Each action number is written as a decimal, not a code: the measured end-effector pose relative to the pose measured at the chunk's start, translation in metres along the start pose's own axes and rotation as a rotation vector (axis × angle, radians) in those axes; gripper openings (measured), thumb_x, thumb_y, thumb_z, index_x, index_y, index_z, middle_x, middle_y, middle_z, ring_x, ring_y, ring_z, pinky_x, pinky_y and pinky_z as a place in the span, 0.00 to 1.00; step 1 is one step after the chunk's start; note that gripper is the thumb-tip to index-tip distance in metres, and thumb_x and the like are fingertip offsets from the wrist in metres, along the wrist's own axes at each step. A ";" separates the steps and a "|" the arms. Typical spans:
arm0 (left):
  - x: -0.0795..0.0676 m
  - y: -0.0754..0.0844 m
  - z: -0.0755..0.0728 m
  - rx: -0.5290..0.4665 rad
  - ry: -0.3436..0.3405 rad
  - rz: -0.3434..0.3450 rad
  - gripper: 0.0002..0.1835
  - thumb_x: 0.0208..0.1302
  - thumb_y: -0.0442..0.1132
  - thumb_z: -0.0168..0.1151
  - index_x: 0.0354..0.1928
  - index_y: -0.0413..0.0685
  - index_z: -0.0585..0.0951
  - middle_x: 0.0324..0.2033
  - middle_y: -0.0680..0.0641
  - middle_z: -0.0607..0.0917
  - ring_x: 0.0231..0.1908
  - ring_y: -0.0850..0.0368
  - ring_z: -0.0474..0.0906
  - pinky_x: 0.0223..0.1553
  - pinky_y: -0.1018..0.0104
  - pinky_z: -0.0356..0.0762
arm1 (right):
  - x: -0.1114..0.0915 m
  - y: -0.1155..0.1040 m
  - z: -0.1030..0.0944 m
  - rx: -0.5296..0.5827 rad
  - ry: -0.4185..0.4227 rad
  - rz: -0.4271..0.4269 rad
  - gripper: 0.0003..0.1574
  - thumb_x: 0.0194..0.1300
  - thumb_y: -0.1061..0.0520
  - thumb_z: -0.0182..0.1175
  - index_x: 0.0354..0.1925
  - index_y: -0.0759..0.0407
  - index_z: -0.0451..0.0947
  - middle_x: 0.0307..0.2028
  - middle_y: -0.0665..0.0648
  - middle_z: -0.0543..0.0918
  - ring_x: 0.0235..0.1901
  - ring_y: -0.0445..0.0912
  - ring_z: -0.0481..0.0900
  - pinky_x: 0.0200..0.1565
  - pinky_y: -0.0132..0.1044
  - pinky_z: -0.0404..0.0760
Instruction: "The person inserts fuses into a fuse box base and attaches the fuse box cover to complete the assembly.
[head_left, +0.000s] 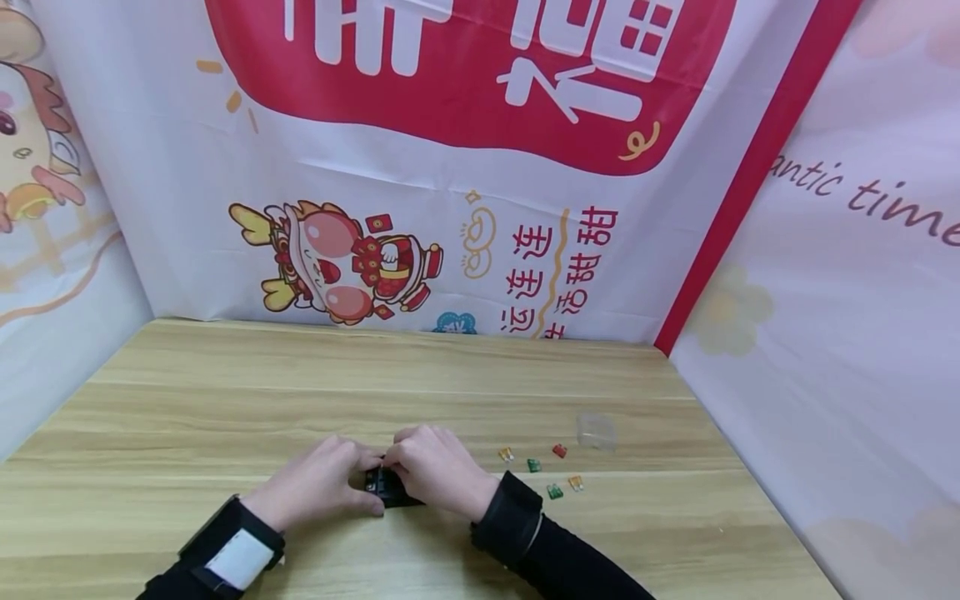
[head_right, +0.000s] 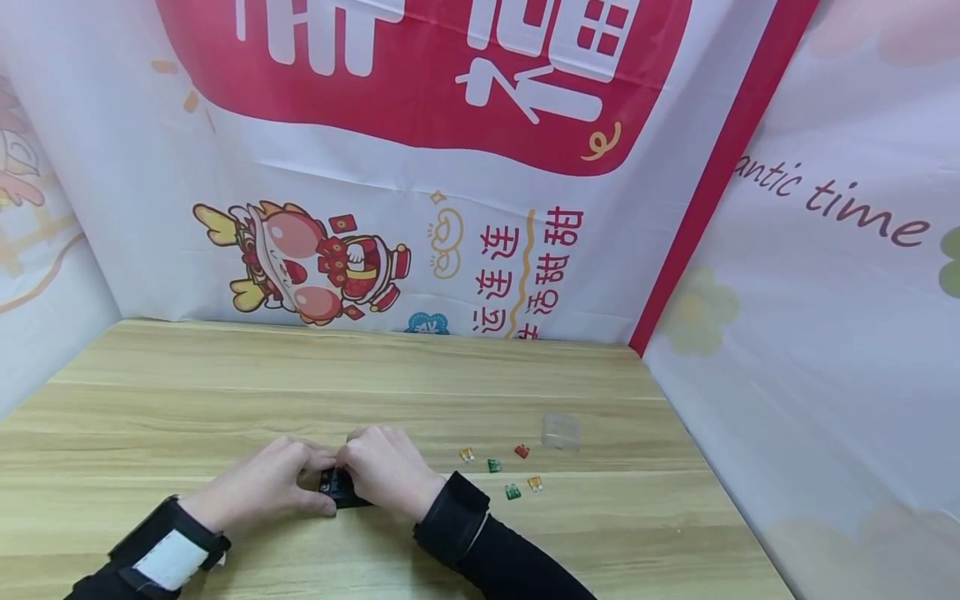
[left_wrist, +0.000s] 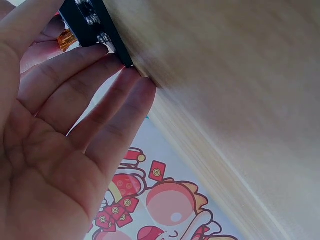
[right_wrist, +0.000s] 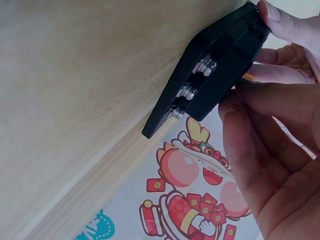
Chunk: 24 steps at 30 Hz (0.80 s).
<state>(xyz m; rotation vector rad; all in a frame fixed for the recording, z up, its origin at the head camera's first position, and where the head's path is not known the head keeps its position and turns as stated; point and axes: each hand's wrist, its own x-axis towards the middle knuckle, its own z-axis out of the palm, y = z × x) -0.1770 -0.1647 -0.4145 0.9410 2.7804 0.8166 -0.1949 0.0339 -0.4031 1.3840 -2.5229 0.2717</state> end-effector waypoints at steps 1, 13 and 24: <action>0.000 0.000 0.000 0.003 0.001 0.002 0.18 0.50 0.49 0.77 0.44 0.58 0.88 0.44 0.61 0.86 0.31 0.64 0.75 0.34 0.66 0.71 | 0.000 0.000 0.000 -0.003 0.000 0.001 0.06 0.60 0.62 0.68 0.33 0.51 0.88 0.24 0.43 0.77 0.22 0.30 0.70 0.25 0.21 0.68; -0.002 0.000 0.001 -0.023 0.008 0.007 0.18 0.49 0.50 0.77 0.44 0.59 0.88 0.48 0.57 0.86 0.34 0.66 0.75 0.35 0.65 0.72 | 0.000 -0.003 -0.002 -0.023 -0.018 -0.007 0.07 0.60 0.63 0.68 0.33 0.51 0.89 0.23 0.42 0.75 0.20 0.30 0.66 0.23 0.21 0.65; -0.002 0.000 -0.001 -0.020 0.018 0.030 0.18 0.50 0.49 0.78 0.44 0.58 0.88 0.48 0.60 0.84 0.30 0.64 0.72 0.30 0.68 0.67 | 0.000 -0.003 -0.001 -0.048 0.029 -0.040 0.09 0.57 0.65 0.68 0.28 0.50 0.88 0.20 0.41 0.70 0.19 0.30 0.64 0.21 0.21 0.61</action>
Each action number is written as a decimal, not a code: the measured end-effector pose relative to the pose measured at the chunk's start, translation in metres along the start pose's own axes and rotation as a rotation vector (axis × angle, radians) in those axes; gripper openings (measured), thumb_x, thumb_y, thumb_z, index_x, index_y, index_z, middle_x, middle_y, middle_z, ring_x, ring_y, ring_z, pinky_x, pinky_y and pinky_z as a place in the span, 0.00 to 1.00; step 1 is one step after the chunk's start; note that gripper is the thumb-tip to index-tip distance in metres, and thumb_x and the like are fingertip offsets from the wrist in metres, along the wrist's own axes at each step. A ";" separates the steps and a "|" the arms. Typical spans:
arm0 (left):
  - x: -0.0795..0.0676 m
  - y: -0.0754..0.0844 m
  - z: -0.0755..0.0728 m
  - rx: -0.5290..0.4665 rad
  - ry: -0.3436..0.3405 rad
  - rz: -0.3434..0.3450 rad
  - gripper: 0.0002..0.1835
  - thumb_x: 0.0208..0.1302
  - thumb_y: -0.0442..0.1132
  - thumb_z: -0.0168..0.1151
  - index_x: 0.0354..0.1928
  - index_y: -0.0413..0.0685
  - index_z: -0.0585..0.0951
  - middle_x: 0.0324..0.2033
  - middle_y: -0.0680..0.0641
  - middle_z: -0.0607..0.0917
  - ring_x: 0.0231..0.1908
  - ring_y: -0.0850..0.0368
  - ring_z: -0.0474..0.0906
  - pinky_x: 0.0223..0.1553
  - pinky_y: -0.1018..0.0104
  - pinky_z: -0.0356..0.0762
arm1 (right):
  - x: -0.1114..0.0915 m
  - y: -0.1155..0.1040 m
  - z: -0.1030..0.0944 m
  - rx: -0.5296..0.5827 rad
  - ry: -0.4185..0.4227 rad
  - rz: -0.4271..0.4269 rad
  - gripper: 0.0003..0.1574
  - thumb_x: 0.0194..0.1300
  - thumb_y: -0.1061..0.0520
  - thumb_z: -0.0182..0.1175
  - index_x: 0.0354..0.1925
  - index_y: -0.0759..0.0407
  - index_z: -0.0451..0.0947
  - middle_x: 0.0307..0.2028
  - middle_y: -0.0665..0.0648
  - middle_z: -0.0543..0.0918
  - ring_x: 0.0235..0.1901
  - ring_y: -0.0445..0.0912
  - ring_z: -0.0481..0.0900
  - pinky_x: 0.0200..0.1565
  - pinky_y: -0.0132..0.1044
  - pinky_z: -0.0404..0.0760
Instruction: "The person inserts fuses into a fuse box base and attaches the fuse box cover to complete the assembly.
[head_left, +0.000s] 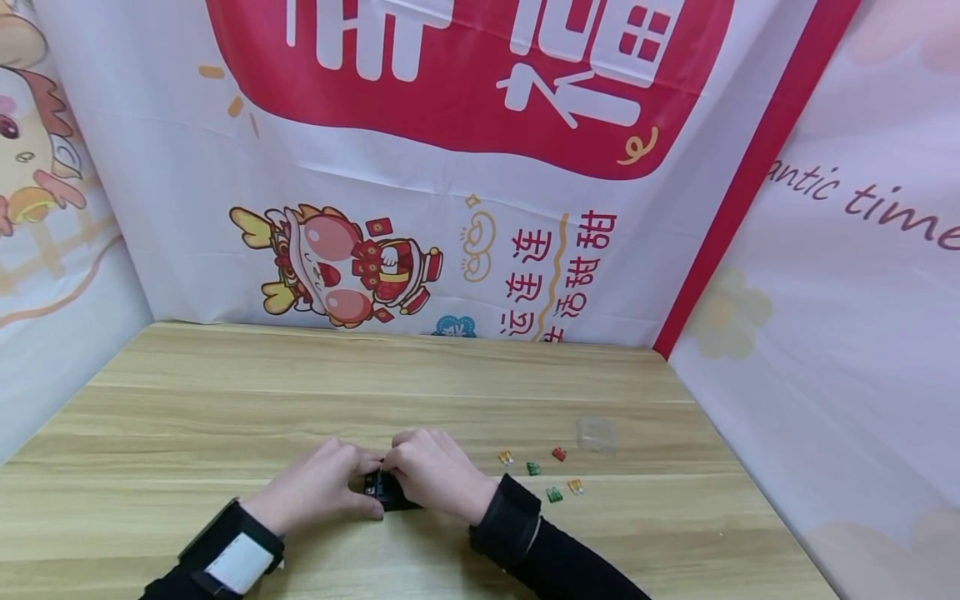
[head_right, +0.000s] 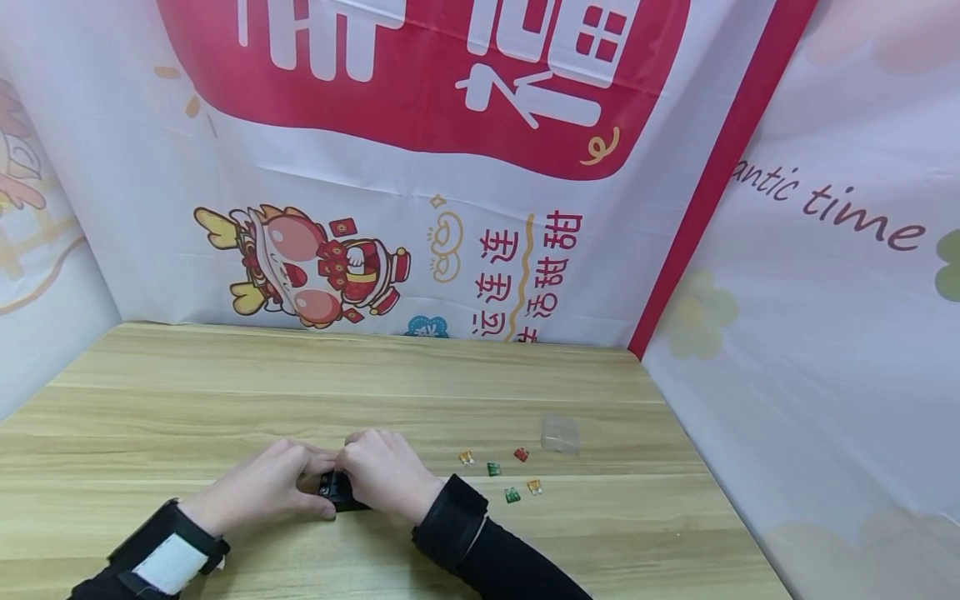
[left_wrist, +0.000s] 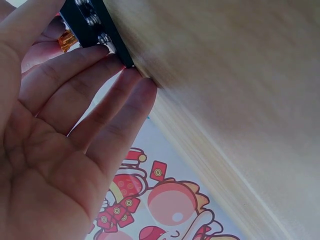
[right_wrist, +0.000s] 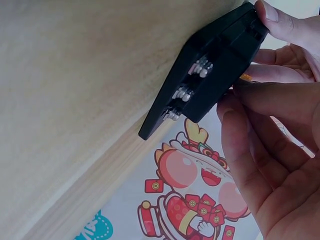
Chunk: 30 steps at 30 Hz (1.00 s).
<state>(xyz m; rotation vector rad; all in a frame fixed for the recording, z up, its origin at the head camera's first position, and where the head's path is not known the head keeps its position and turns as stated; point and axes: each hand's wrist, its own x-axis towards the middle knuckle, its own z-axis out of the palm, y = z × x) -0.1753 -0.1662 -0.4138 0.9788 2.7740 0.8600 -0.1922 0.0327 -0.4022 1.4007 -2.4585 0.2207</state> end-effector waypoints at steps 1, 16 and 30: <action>0.000 0.000 0.000 0.000 0.001 0.003 0.17 0.50 0.49 0.78 0.44 0.58 0.88 0.47 0.61 0.84 0.29 0.64 0.72 0.29 0.68 0.67 | 0.000 0.000 0.000 -0.004 0.003 0.000 0.09 0.57 0.65 0.68 0.28 0.50 0.87 0.20 0.41 0.70 0.19 0.30 0.64 0.20 0.22 0.61; 0.000 0.000 0.001 0.021 -0.002 -0.017 0.18 0.50 0.49 0.77 0.44 0.56 0.88 0.48 0.56 0.85 0.29 0.63 0.72 0.28 0.68 0.66 | 0.001 -0.001 0.001 0.031 -0.002 -0.003 0.10 0.58 0.66 0.67 0.26 0.52 0.85 0.20 0.42 0.67 0.18 0.32 0.62 0.21 0.21 0.61; 0.000 0.000 0.002 -0.008 0.009 -0.020 0.19 0.49 0.52 0.77 0.44 0.56 0.88 0.47 0.56 0.86 0.27 0.64 0.70 0.26 0.69 0.65 | 0.003 0.000 0.002 0.034 -0.040 -0.004 0.12 0.59 0.68 0.65 0.26 0.53 0.85 0.21 0.44 0.66 0.20 0.34 0.61 0.21 0.22 0.60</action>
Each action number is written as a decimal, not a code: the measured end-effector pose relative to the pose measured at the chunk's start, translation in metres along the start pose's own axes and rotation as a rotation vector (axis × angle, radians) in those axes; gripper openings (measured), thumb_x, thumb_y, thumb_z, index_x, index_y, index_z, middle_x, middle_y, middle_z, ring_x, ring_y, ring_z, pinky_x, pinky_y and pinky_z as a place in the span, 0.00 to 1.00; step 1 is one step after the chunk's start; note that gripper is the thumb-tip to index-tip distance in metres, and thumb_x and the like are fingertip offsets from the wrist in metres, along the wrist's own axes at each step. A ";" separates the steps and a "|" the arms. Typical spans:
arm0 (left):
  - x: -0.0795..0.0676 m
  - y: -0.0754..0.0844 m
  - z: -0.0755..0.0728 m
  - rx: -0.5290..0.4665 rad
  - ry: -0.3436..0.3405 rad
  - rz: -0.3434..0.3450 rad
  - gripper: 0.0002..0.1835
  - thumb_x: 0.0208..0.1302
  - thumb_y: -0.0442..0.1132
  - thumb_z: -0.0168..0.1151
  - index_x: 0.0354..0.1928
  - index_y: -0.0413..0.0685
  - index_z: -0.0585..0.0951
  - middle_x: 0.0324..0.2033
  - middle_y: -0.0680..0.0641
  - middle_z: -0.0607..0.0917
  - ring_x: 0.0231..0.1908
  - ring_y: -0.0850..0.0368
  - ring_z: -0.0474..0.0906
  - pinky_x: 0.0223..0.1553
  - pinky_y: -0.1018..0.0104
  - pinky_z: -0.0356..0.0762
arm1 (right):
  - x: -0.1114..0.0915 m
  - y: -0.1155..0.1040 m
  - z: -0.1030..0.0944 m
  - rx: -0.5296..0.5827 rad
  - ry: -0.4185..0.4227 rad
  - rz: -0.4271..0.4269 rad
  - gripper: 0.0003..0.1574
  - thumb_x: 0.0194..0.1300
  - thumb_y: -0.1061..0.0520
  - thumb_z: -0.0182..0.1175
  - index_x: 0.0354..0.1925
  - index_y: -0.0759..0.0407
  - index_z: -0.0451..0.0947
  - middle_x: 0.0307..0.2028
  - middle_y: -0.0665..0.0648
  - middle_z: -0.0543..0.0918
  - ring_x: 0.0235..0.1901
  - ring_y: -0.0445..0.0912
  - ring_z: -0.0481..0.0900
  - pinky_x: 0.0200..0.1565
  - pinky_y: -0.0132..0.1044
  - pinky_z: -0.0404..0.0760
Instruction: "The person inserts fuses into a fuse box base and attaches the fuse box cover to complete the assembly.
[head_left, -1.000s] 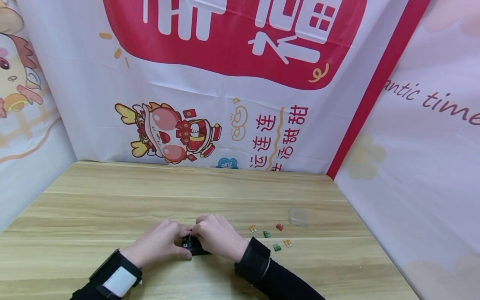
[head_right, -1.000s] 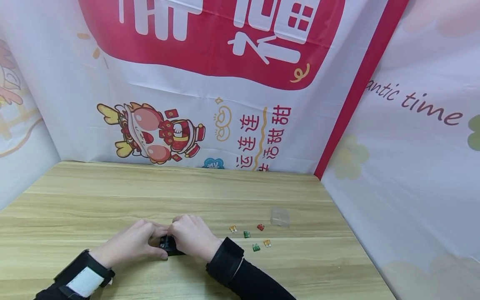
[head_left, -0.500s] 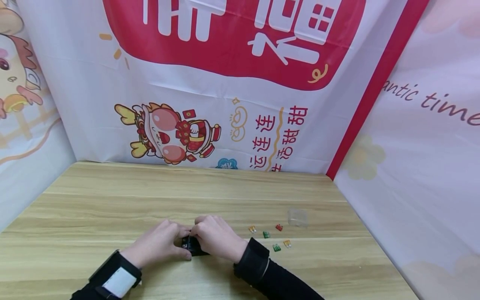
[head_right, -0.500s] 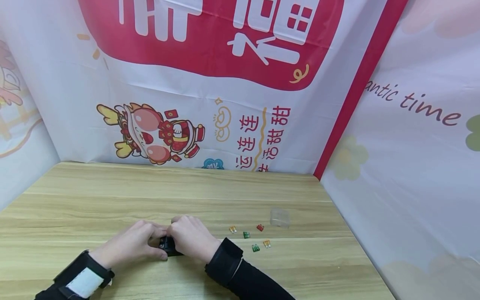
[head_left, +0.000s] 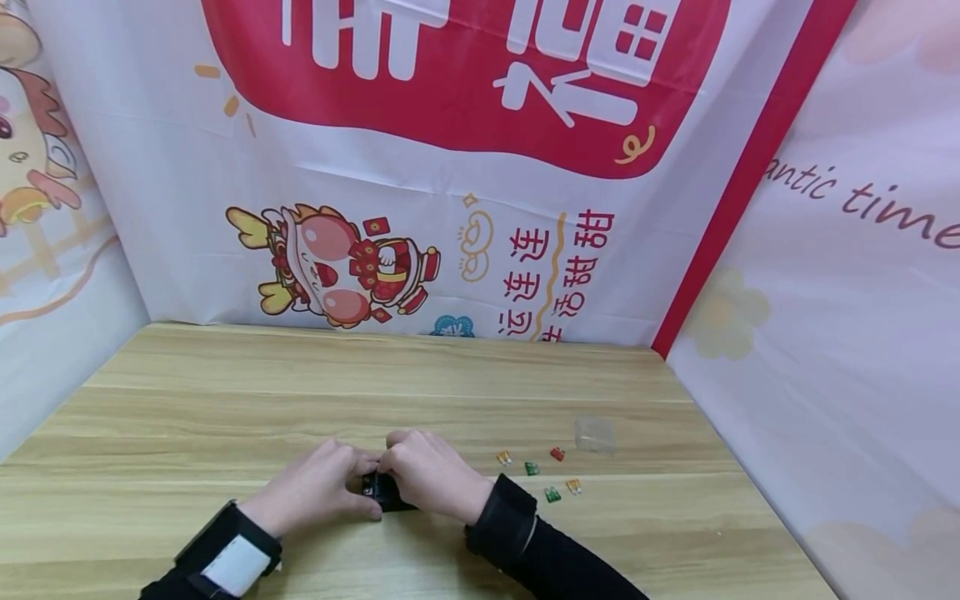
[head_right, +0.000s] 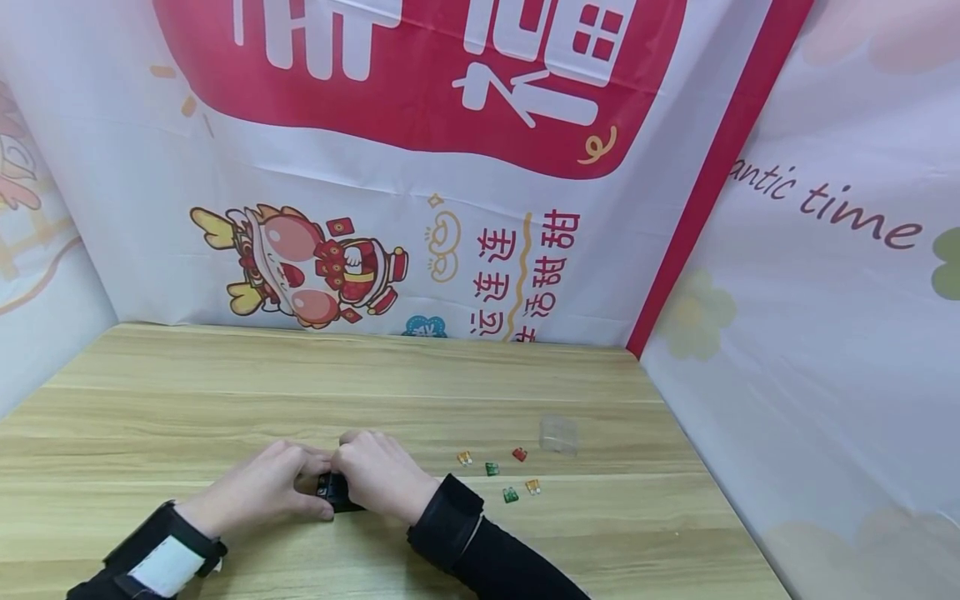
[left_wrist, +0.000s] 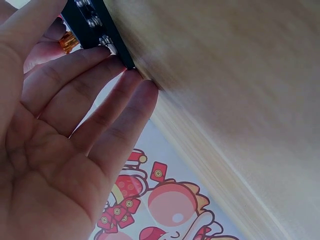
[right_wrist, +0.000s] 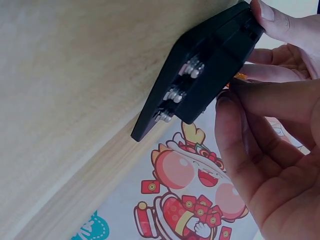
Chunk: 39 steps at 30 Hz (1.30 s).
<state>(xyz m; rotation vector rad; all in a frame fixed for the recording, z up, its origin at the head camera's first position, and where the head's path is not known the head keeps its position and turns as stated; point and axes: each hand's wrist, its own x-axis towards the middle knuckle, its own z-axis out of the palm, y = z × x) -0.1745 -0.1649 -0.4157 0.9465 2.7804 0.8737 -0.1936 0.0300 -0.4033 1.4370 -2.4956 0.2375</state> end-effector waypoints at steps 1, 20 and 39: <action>0.000 0.000 0.000 -0.001 -0.001 -0.001 0.19 0.49 0.51 0.77 0.44 0.56 0.88 0.46 0.56 0.86 0.27 0.64 0.70 0.26 0.69 0.65 | 0.000 0.000 0.000 -0.004 0.000 -0.001 0.12 0.59 0.68 0.65 0.26 0.53 0.85 0.21 0.44 0.66 0.19 0.34 0.61 0.20 0.22 0.60; -0.001 0.001 0.001 0.011 0.004 0.009 0.21 0.48 0.52 0.77 0.45 0.55 0.88 0.47 0.54 0.86 0.29 0.65 0.72 0.29 0.68 0.68 | -0.002 -0.001 -0.005 -0.002 -0.026 0.026 0.14 0.58 0.69 0.65 0.34 0.51 0.90 0.27 0.45 0.76 0.24 0.32 0.68 0.25 0.21 0.67; 0.001 -0.002 0.000 0.013 -0.004 0.028 0.21 0.49 0.54 0.76 0.45 0.58 0.88 0.43 0.60 0.86 0.30 0.65 0.72 0.30 0.67 0.68 | -0.001 -0.002 -0.001 -0.047 0.035 0.032 0.11 0.55 0.68 0.68 0.29 0.52 0.87 0.20 0.43 0.70 0.19 0.32 0.64 0.21 0.22 0.62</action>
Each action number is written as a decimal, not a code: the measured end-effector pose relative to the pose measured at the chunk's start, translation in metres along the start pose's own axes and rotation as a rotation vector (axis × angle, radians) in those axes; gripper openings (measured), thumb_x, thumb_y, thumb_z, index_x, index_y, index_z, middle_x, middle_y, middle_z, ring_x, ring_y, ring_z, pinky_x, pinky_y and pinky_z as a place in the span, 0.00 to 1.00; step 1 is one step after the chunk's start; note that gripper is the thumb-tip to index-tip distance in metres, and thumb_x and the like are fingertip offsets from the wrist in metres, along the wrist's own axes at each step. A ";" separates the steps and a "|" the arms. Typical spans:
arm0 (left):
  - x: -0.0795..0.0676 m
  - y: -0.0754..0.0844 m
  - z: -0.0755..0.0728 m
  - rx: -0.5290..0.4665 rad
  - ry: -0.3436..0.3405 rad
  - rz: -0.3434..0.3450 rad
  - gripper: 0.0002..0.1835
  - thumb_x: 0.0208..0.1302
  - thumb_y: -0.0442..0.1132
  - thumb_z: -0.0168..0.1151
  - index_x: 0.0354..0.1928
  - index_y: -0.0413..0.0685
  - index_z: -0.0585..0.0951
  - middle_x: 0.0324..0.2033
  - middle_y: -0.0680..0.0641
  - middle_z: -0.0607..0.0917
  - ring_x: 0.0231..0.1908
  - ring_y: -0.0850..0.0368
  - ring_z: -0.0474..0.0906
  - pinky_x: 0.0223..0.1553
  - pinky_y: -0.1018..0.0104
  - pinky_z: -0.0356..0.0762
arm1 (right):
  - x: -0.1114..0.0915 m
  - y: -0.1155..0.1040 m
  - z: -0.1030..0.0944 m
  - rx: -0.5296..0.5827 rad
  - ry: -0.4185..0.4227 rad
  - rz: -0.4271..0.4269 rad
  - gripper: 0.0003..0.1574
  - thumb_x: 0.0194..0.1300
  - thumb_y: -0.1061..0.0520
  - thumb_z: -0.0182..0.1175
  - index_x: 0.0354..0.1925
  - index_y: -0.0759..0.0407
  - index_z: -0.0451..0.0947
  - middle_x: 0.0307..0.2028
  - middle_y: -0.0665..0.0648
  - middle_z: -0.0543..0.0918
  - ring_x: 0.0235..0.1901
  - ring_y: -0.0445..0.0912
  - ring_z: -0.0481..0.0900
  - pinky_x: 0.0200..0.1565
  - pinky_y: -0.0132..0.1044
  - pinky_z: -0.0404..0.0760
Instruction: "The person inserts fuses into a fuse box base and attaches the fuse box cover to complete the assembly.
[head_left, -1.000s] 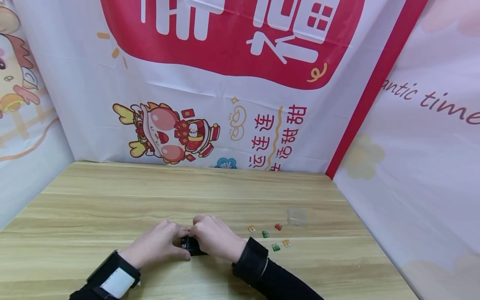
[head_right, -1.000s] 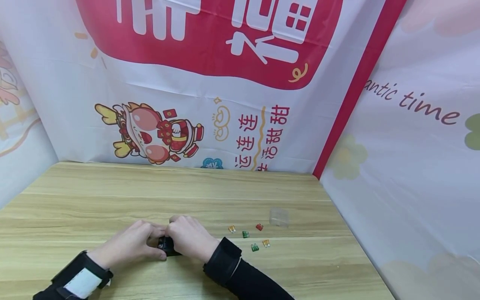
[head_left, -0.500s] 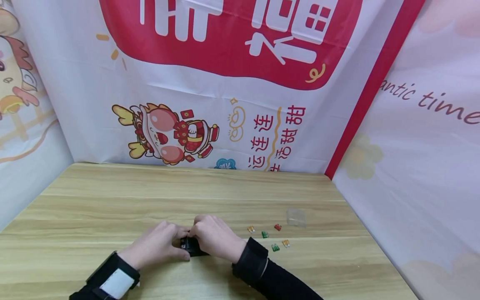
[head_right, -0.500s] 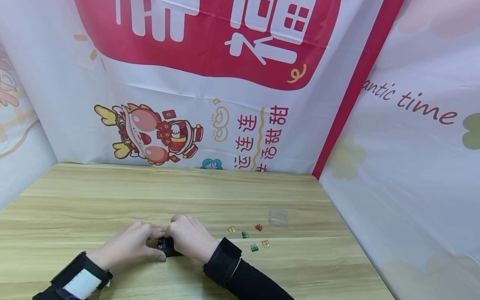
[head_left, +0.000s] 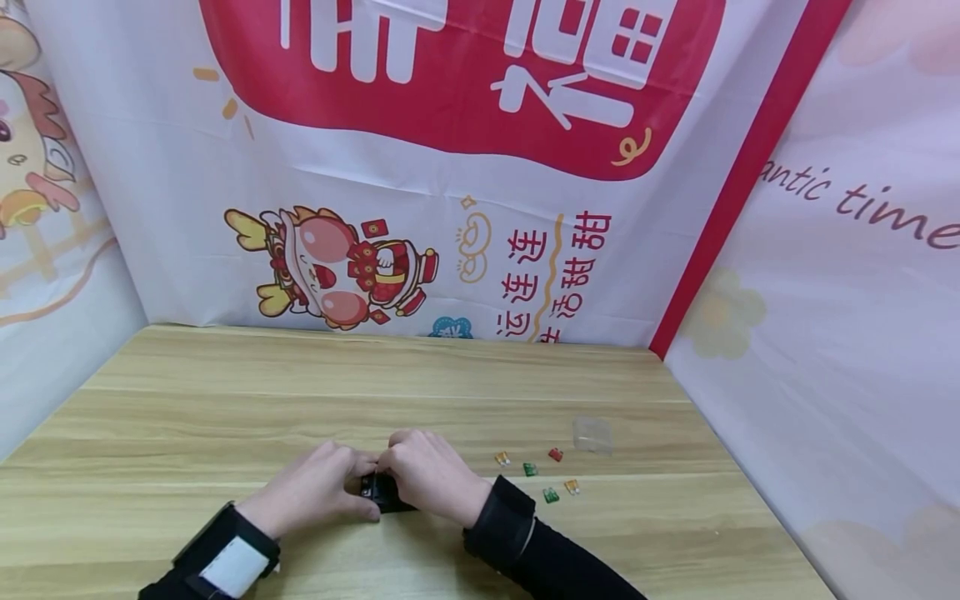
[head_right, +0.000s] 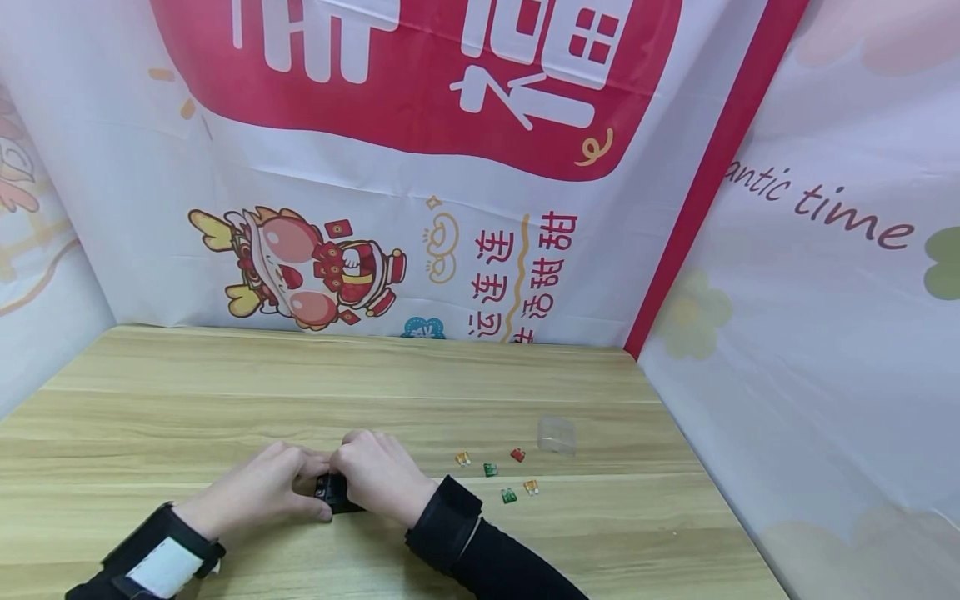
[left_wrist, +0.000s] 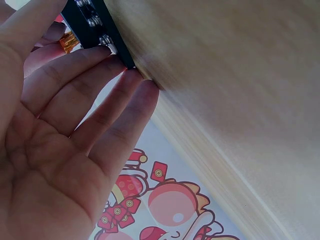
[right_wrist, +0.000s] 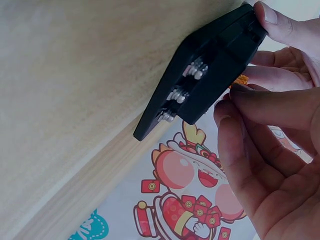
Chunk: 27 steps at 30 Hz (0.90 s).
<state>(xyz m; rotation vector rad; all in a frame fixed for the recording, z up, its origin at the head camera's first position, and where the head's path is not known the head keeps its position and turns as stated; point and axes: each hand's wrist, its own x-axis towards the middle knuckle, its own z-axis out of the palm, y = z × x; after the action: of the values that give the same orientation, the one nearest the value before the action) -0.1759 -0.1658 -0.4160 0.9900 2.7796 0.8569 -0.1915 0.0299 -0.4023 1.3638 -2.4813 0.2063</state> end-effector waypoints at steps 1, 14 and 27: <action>0.000 0.000 0.000 -0.002 -0.001 -0.003 0.20 0.49 0.53 0.76 0.45 0.57 0.88 0.43 0.59 0.87 0.30 0.65 0.72 0.30 0.67 0.68 | 0.000 0.000 0.000 0.004 -0.002 0.003 0.11 0.56 0.68 0.68 0.29 0.52 0.88 0.19 0.43 0.70 0.19 0.32 0.64 0.21 0.22 0.62; 0.000 0.000 0.000 0.002 0.003 -0.014 0.20 0.49 0.54 0.77 0.45 0.58 0.88 0.45 0.56 0.86 0.30 0.65 0.72 0.31 0.68 0.69 | 0.000 0.000 -0.002 0.025 -0.010 -0.008 0.09 0.59 0.65 0.66 0.29 0.52 0.88 0.21 0.43 0.72 0.20 0.31 0.65 0.22 0.20 0.63; 0.000 0.001 0.000 0.003 -0.002 -0.035 0.23 0.49 0.53 0.77 0.48 0.55 0.87 0.43 0.57 0.87 0.33 0.66 0.75 0.35 0.66 0.73 | 0.000 -0.001 -0.003 0.028 -0.024 0.017 0.05 0.64 0.60 0.66 0.32 0.52 0.87 0.21 0.42 0.72 0.20 0.32 0.65 0.23 0.20 0.63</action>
<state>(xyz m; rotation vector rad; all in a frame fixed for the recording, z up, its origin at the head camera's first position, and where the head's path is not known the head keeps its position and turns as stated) -0.1752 -0.1653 -0.4151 0.9392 2.7886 0.8465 -0.1902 0.0301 -0.3991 1.3649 -2.5191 0.2308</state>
